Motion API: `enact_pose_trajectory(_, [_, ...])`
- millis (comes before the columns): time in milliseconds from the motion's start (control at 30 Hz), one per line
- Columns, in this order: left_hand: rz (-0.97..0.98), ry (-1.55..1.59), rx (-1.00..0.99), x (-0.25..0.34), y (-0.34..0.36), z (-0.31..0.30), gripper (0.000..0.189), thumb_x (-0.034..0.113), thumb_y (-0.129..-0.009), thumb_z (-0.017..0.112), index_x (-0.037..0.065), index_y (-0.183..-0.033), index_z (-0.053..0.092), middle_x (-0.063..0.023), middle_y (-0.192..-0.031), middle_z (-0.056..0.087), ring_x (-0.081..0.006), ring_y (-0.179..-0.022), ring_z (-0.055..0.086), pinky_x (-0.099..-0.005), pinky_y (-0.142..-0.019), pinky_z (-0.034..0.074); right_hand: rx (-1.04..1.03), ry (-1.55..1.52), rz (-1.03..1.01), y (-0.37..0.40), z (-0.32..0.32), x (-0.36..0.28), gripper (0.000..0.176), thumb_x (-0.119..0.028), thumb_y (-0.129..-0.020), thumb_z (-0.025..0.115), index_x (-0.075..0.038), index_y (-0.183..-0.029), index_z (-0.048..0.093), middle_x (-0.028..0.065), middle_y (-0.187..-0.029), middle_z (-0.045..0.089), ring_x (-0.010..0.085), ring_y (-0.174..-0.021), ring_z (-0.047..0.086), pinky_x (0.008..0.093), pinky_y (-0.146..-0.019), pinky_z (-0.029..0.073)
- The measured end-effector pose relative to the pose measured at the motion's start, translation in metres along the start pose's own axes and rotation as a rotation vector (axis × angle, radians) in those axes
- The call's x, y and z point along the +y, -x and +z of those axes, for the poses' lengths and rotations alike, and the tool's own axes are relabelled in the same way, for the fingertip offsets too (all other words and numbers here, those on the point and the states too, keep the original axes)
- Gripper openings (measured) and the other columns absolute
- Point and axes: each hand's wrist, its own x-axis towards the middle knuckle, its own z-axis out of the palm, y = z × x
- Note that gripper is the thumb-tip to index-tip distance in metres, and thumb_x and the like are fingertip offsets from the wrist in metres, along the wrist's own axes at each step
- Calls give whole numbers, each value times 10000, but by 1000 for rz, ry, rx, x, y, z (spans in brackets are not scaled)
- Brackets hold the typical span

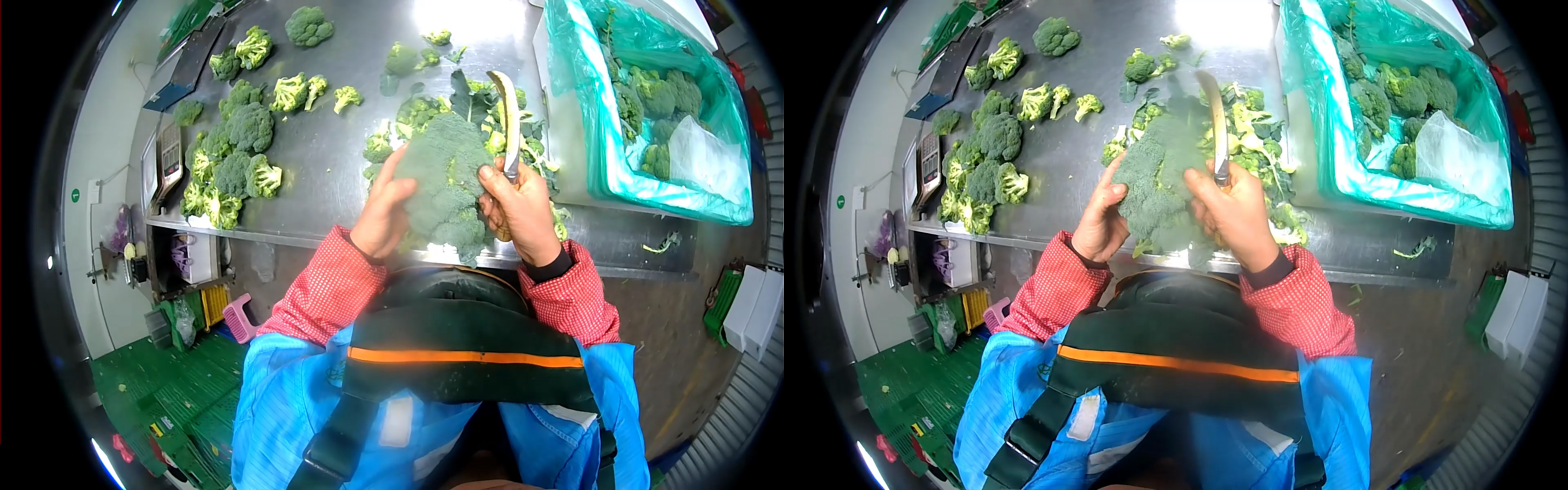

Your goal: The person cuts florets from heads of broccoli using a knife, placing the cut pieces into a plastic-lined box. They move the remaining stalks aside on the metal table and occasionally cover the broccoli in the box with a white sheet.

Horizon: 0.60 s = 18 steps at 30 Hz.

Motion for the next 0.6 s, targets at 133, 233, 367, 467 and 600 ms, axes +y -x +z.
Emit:
enact_pose_trajectory(133, [12,16,58,-3,-3,-2,756,238,-904,616,81,-1540,238,-131,-1431,456,-259,-1304,472,-429,-1053,444,9,36,-208,-1,-7,0,369,-256,-944,695,-11,-1179,552,13,-764,618,38,-592,552,191,-500,404])
enact_pose_trajectory(233, [8,-23,77,-8,-3,1,748,216,-910,611,75,-1539,232,-131,-1421,463,-257,-1285,489,-421,-1046,451,176,753,-474,6,7,-12,582,-386,-828,774,-46,-1240,542,107,-938,690,227,-803,675,339,-681,512])
enact_pose_trajectory(367, [-10,-44,53,-9,-5,-3,750,209,-913,607,65,-1540,222,-132,-1412,469,-254,-1266,503,-417,-1037,460,309,803,-299,-23,-27,-19,635,-432,-779,783,-65,-1241,549,176,-990,693,338,-857,693,404,-730,541])
enact_pose_trajectory(467, [2,-51,81,-4,-5,-8,740,215,-910,603,62,-1535,238,-129,-1394,482,-253,-1259,507,-415,-1032,463,424,678,-513,-42,-60,-9,572,-398,-799,771,-106,-1241,556,155,-1007,692,324,-798,696,396,-671,548])
enact_pose_trajectory(600, [-11,-115,97,-4,-3,1,734,226,-903,609,56,-1525,261,-126,-1391,481,-257,-1262,504,-425,-1036,458,223,1127,-682,3,2,-10,611,-414,-774,771,-132,-1273,559,143,-1109,663,337,-905,683,440,-766,538])
